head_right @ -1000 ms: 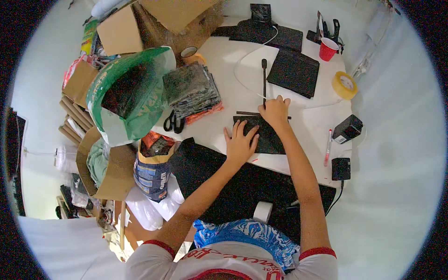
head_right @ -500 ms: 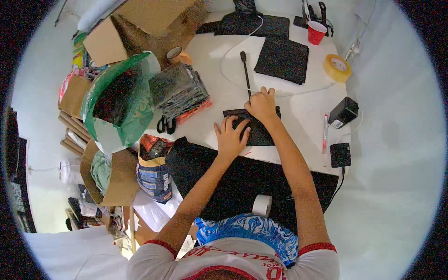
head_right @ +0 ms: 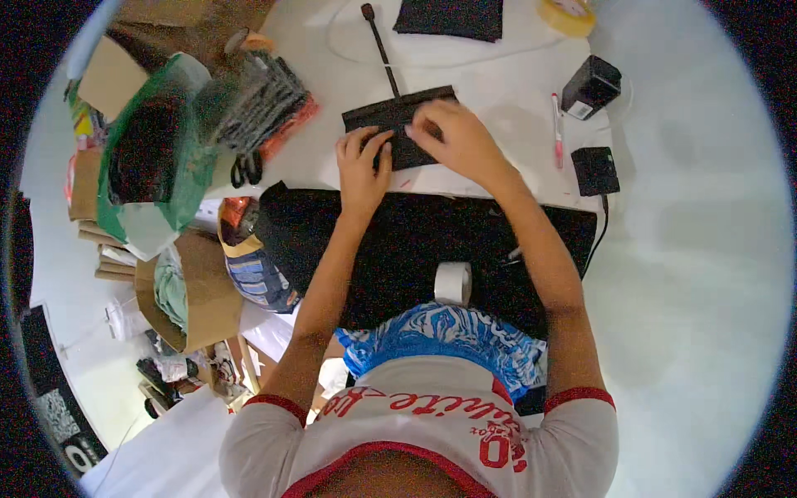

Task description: Applying tape and marking black material squares with a pen.

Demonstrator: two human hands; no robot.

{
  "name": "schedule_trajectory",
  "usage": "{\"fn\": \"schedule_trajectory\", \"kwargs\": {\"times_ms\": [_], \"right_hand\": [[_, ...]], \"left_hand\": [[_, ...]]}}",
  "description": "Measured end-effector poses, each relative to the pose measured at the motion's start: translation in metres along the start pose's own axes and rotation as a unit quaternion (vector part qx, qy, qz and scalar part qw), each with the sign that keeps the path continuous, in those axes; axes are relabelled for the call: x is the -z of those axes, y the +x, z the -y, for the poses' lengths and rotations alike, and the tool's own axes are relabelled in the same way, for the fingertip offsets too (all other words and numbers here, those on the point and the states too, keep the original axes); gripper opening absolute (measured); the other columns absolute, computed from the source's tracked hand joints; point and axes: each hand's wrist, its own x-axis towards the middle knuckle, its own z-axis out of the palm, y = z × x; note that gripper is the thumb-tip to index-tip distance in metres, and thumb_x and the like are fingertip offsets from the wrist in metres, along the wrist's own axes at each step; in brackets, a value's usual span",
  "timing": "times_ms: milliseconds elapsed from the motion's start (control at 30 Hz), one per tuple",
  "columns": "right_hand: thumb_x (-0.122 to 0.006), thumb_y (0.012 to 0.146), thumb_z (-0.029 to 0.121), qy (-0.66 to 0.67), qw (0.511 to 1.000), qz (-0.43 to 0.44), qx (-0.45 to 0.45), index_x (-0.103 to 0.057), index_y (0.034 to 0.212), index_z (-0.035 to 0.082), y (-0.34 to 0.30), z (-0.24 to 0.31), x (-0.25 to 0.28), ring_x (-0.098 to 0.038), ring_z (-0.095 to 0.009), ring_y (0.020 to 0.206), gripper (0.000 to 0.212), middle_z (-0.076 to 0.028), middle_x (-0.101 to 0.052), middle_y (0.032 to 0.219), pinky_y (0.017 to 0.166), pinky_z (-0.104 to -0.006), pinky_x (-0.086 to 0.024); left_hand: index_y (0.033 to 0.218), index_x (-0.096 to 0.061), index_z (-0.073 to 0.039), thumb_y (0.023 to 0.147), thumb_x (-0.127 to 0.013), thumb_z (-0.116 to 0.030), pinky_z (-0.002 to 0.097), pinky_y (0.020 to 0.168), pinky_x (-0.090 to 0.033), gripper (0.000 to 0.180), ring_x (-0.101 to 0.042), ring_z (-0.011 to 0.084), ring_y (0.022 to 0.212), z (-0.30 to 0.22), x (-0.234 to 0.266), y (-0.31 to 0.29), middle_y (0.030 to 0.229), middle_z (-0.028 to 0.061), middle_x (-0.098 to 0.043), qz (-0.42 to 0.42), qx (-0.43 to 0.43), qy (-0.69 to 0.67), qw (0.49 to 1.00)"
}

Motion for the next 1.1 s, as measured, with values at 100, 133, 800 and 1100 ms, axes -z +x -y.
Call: {"fn": "schedule_trajectory", "kwargs": {"times_ms": [100,133,800,1100], "right_hand": [[-0.059,0.079,0.009,0.062,0.962,0.257,-0.066,-0.057,0.082,0.000,-0.073,0.003,0.049,-0.058,-0.024,0.071,0.010,-0.011,-0.058,0.078,0.065,-0.0325,-0.046],[-0.057,0.079,0.008,0.067,0.933,0.339,-0.096,-0.057,0.082,-0.001,-0.096,-0.003,0.058,-0.058,-0.026,0.071,0.010,-0.012,-0.059,0.078,0.066,-0.0334,-0.046],[-0.070,0.060,0.010,-0.058,0.783,0.611,-0.103,-0.051,0.098,0.003,-0.184,-0.092,0.033,-0.051,-0.033,0.098,0.043,-0.014,-0.056,0.097,0.085,-0.0372,-0.041],[-0.082,0.056,0.023,-0.018,0.817,0.545,-0.187,-0.053,0.099,0.001,-0.201,-0.045,0.103,-0.050,-0.029,0.095,0.055,-0.012,-0.054,0.093,0.077,-0.0337,-0.043]], "left_hand": [[0.101,-0.063,-0.007,0.080,-0.057,-0.006,0.0395,0.089,-0.039,0.022,-0.051,0.0287,0.097,-0.018,0.013,-0.030,0.098,0.0099,-0.057,0.037,-0.011,-0.133,0.990],[0.100,-0.063,-0.005,0.079,-0.056,-0.002,0.0351,0.086,-0.042,0.022,-0.054,0.0286,0.093,-0.026,0.014,-0.044,0.095,0.0105,-0.059,0.075,-0.014,-0.196,0.978],[0.121,-0.035,-0.012,0.070,-0.072,-0.013,0.0415,0.076,-0.048,0.063,-0.058,0.0349,0.093,-0.072,0.074,-0.177,0.103,0.0139,-0.054,0.497,0.234,-0.227,0.804],[0.117,-0.051,-0.009,0.074,-0.071,-0.023,0.0363,0.092,-0.040,0.049,-0.049,0.0290,0.107,-0.063,0.043,-0.177,0.120,0.0141,-0.045,0.426,0.113,-0.313,0.841]]}}
